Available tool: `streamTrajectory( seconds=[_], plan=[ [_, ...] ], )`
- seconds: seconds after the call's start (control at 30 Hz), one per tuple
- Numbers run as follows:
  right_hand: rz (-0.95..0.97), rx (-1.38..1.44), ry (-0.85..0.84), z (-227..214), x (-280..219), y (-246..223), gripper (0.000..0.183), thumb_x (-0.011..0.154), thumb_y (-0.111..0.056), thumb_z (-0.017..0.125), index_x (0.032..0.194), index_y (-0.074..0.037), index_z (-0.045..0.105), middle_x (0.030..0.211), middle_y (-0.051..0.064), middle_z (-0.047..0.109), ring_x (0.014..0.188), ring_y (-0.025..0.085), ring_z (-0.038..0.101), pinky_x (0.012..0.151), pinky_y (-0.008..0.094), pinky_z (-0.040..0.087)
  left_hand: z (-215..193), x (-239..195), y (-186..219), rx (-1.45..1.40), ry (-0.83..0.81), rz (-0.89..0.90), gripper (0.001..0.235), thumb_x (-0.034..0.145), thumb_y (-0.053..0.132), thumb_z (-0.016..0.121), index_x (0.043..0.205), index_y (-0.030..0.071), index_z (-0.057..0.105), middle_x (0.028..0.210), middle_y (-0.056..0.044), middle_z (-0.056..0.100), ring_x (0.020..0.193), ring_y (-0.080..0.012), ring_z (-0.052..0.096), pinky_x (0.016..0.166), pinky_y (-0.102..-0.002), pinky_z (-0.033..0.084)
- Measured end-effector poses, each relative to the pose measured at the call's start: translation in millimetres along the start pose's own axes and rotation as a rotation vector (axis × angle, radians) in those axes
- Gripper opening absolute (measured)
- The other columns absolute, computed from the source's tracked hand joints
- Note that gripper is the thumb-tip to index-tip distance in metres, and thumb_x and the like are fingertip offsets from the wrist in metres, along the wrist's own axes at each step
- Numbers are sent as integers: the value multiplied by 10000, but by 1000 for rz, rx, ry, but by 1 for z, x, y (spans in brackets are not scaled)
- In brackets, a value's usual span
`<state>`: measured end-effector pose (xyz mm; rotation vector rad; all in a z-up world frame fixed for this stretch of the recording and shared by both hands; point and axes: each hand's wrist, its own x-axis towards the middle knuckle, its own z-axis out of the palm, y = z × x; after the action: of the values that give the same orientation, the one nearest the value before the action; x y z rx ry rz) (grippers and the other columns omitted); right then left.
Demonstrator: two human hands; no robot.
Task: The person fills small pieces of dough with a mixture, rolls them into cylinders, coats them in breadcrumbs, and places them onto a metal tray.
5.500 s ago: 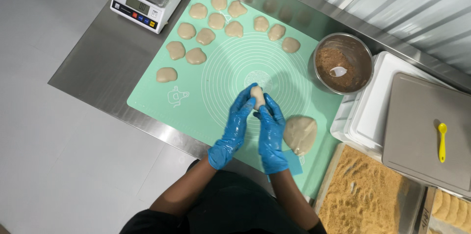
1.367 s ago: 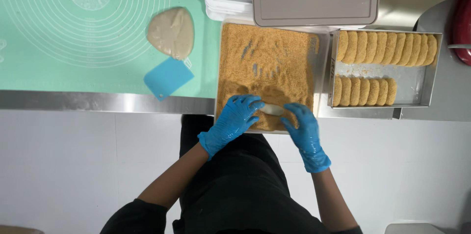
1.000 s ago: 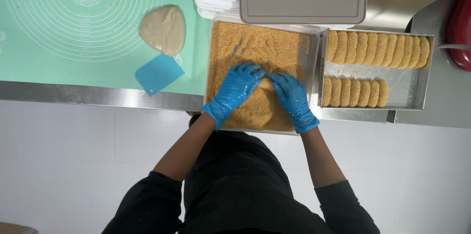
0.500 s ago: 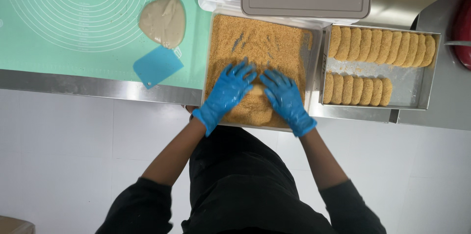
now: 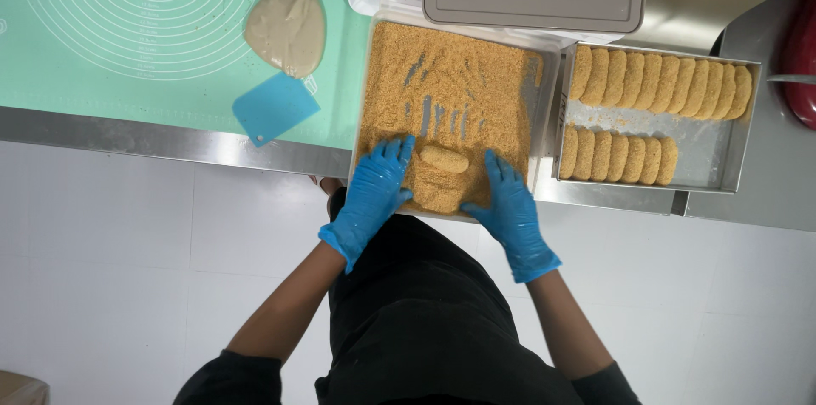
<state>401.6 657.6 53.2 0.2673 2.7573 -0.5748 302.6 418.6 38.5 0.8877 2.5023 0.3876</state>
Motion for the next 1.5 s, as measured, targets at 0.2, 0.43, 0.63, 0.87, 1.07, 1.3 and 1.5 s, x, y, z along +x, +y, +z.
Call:
streamTrajectory(
  seconds=[0.2,0.43,0.63,0.87,1.07,1.3,1.5],
  plan=[
    [215,346,-33,14,16,-14,612,941,-152,651,1533,-174,496,1389,150,618,1073,324,723,970,410,586,30,27,4,-297,54,-101,571,1064,100,553,1619,206,470,1548,-113,542,1254,-295,649,1060,-395,554],
    [50,182,127,6,12,-11,846,846,-350,830,1512,-85,383,1374,254,538,1176,413,617,926,494,518,-4,18,7,-63,173,69,802,759,181,735,1489,32,438,1449,-210,482,1293,-410,532,975,-512,479],
    [136,357,-133,13,33,-20,725,893,-382,731,1546,-226,457,1461,142,557,1302,326,604,1109,469,474,-4,27,8,-414,88,79,722,849,216,783,1508,150,495,1386,-231,517,1240,-429,528,1040,-522,435],
    [-137,524,83,16,45,-25,674,893,-205,748,1516,-130,502,1473,187,546,1326,348,577,1061,436,532,-22,37,2,-413,48,80,592,853,301,748,1403,159,579,1293,-142,644,1135,-338,645,1016,-477,487],
    [100,712,-48,2,41,-12,684,824,-222,814,1437,-152,518,1371,127,614,1245,267,606,965,386,528,-26,43,-14,-711,-24,110,549,912,258,781,1391,82,576,1336,-193,582,1200,-363,579,998,-477,460],
    [105,854,102,-13,35,-31,391,931,-174,721,1311,-95,674,1248,124,716,1089,235,685,929,369,547,-38,55,-11,-1075,-239,-32,425,951,330,678,1286,70,702,1169,-159,733,1049,-281,704,937,-404,547],
    [246,1380,-73,-64,26,-23,338,948,-165,650,1267,-56,684,1271,60,677,1115,177,657,899,344,595,-85,60,12,-1391,-444,-134,474,914,319,687,1319,74,673,1204,-130,725,1049,-262,742,953,-358,596]
  ],
)
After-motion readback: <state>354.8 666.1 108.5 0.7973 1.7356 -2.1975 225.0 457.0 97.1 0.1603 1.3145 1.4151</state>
